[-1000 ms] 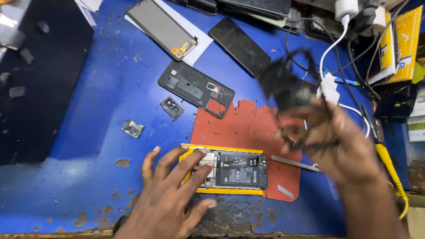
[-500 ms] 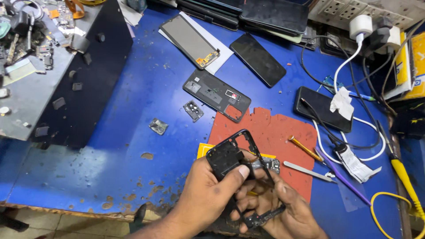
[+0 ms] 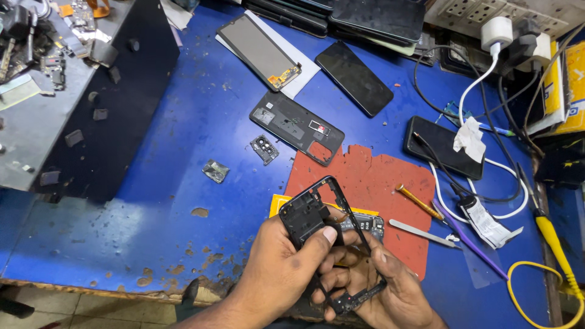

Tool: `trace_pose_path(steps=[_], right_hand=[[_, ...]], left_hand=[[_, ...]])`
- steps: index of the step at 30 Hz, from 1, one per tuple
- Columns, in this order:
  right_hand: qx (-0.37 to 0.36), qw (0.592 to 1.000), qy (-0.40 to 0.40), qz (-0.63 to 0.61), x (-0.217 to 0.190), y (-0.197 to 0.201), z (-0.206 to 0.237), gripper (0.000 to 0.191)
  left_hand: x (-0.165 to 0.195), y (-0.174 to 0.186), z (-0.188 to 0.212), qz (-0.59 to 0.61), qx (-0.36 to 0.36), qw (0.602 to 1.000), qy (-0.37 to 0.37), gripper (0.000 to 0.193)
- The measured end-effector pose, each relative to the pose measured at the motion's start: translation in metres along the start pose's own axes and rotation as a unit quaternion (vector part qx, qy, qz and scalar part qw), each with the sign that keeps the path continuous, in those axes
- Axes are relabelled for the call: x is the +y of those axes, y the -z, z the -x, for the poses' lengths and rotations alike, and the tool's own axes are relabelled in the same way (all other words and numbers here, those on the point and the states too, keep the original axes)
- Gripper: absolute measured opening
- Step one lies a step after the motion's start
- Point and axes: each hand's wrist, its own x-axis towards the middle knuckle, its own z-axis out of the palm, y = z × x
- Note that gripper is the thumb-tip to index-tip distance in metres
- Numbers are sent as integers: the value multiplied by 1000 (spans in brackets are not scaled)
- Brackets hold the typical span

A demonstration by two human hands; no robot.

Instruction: The person reassembles a smartphone by connecting internal ribbon cables, installing the battery, and securing the back cover. They then test the device by powering it on and briefly interacting with the touchscreen.

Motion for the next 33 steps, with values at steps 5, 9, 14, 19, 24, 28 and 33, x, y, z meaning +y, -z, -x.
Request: trace_pose_path(steps=[5, 9, 14, 19, 24, 28, 33], right_hand=[[-5, 1000, 7, -6, 1, -2, -1, 46], [-11, 1000, 0, -21, 0, -7, -3, 46], [-24, 997, -29, -67, -3, -9, -4, 53], [-12, 995, -7, -97, 0, -7, -1, 53], [-27, 996, 31, -82, -12, -10, -1, 47], [31, 976, 196, 88, -53, -10, 16, 50], [66, 871, 290, 392, -85, 8, 28, 40]], left_hand=[[4, -3, 2, 68, -4, 995, 71, 24], [9, -5, 2, 45, 10, 998, 38, 23], [9, -6, 1, 38, 6, 998, 50, 21], [4, -1, -2, 48, -9, 999, -19, 21], [11, 5, -4, 43, 10, 991, -126, 47], [20, 34, 9, -48, 73, 971, -223, 45], [12, 68, 27, -139, 147, 939, -278, 34]])
